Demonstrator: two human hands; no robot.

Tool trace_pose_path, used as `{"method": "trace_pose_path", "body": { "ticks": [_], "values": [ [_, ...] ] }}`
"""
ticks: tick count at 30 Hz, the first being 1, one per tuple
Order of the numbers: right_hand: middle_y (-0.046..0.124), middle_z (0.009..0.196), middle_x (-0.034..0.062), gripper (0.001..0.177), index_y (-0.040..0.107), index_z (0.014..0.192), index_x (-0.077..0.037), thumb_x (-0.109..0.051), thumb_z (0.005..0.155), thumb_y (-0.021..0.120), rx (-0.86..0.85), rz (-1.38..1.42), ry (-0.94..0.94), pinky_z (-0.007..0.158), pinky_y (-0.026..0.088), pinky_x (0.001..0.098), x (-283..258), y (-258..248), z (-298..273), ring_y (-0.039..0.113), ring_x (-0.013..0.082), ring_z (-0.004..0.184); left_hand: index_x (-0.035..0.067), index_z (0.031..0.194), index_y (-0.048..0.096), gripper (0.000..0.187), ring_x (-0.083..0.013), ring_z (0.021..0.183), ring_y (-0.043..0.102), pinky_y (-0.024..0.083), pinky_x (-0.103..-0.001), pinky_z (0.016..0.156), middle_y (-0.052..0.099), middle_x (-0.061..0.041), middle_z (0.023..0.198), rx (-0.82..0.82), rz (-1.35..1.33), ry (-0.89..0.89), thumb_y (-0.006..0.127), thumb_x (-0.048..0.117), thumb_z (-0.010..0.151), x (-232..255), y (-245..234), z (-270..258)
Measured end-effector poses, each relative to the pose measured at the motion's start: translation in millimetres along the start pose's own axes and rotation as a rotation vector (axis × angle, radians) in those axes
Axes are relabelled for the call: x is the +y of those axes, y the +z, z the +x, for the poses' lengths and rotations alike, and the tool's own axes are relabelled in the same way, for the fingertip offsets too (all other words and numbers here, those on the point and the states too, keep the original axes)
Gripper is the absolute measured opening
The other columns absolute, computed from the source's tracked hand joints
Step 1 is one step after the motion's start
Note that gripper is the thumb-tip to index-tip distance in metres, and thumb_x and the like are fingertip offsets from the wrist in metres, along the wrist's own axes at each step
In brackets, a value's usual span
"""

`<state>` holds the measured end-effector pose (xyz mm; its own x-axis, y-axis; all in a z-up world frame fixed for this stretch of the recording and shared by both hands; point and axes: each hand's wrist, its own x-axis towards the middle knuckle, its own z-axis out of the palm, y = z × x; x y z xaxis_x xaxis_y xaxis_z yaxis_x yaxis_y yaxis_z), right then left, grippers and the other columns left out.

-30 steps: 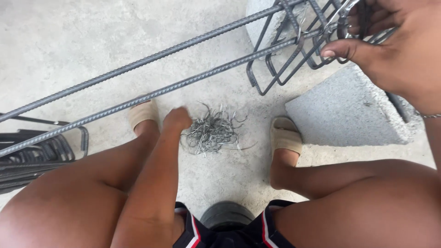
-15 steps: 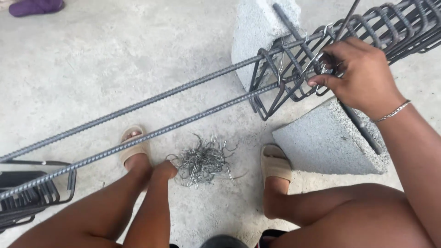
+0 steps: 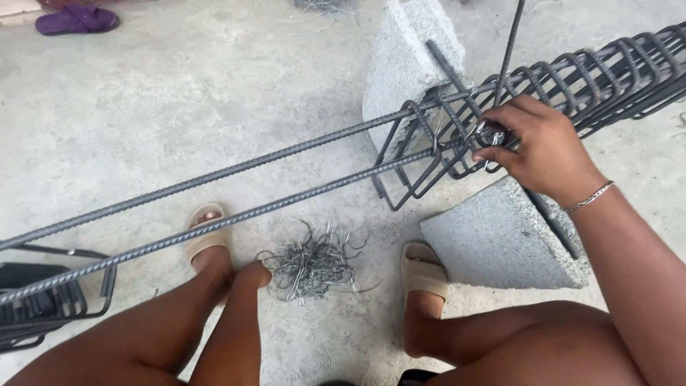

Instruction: Tying rebar intersections using wire ties and a metal hook tool

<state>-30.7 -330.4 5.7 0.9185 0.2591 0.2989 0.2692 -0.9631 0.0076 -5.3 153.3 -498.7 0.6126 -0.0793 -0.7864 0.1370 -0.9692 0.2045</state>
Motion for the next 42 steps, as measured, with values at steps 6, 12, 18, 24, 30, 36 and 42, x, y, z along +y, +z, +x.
{"method": "trace_pose_path", "body": {
  "ticks": [6, 12, 18, 24, 30, 36, 42],
  "values": [
    [0.071, 0.103, 0.0102, 0.053, 0.074, 0.117, -0.001, -0.021, 0.072, 0.091, -0.016, 0.022, -0.027, 0.077, 0.058, 0.0346, -1.9, 0.4, -1.1, 0.069, 0.023, 0.081, 0.005, 0.11, 0.076, 0.027, -0.0301, 0.097, 0.076, 0.062, -0.04, 0.079, 0.077, -0.015, 0.108, 0.329, 0.033, -0.145, 0.058, 0.013, 0.092, 38.3, -57.3, -94.5],
    [0.071, 0.104, 0.0099, 0.057, 0.073, 0.121, -0.001, -0.023, 0.07, 0.09, -0.035, 0.042, 0.041, 0.083, 0.056, 0.0375, 6.8, 6.2, -1.3, 0.069, 0.0253, 0.084, 0.009, 0.098, 0.076, 0.021, -0.0278, 0.086, 0.076, 0.061, -0.04, 0.076, 0.077, -0.011, 0.096, 0.539, 0.246, -0.064, 0.056, 0.014, 0.093, 43.3, -37.0, -83.4],
    [0.069, 0.105, 0.0122, 0.055, 0.07, 0.124, -0.013, -0.03, 0.075, 0.088, -0.046, 0.116, 0.079, 0.089, 0.056, 0.0468, 23.5, 16.5, -5.1, 0.07, 0.0356, 0.104, 0.011, 0.096, 0.081, 0.023, -0.0403, 0.109, 0.068, 0.052, -0.049, 0.087, 0.077, -0.016, 0.101, 0.29, 0.406, 0.138, 0.06, 0.017, 0.087, 93.6, -58.9, -114.3],
    [0.069, 0.106, 0.0121, 0.053, 0.068, 0.123, -0.013, -0.03, 0.076, 0.087, -0.078, 0.173, 0.115, 0.089, 0.056, 0.0466, 6.5, 7.5, -0.4, 0.07, 0.0349, 0.104, 0.014, 0.073, 0.076, 0.033, -0.0227, 0.06, 0.074, 0.057, -0.036, 0.063, 0.072, -0.004, 0.061, -0.21, 0.27, 0.485, 0.065, 0.034, 0.096, 164.5, -56.2, -122.9],
    [0.068, 0.101, 0.0136, 0.043, 0.07, 0.117, -0.007, -0.021, 0.079, 0.085, 0.027, 0.206, 0.135, 0.086, 0.055, 0.0473, -7.3, -9.2, 9.3, 0.07, 0.037, 0.098, 0.0, 0.103, 0.074, 0.027, -0.0514, 0.1, 0.07, 0.055, -0.059, 0.085, 0.073, -0.031, 0.099, 0.074, 0.058, 0.889, 0.058, 0.021, 0.098, 263.1, -202.7, -345.8],
    [0.063, 0.087, 0.0151, 0.018, 0.069, 0.097, -0.006, -0.015, 0.087, 0.08, 0.201, 0.42, 0.155, 0.083, 0.053, 0.0488, 6.1, -27.2, 13.8, 0.068, 0.0426, 0.093, 0.009, 0.142, 0.056, 0.043, -0.0287, 0.084, 0.068, 0.055, -0.034, 0.077, 0.072, -0.017, 0.097, 0.165, -0.322, 1.12, 0.046, 0.002, 0.101, 286.4, -291.4, -411.4],
    [0.066, 0.085, 0.0114, 0.016, 0.071, 0.103, -0.009, -0.008, 0.089, 0.078, 0.304, 0.543, 0.25, 0.08, 0.052, 0.0423, -7.3, -41.0, 23.6, 0.07, 0.035, 0.086, 0.011, 0.133, 0.053, 0.037, -0.0296, 0.07, 0.073, 0.058, -0.041, 0.07, 0.077, -0.017, 0.104, 0.422, -0.259, 1.177, 0.063, 0.01, 0.097, 290.7, -301.6, -347.3]
  ]
}}
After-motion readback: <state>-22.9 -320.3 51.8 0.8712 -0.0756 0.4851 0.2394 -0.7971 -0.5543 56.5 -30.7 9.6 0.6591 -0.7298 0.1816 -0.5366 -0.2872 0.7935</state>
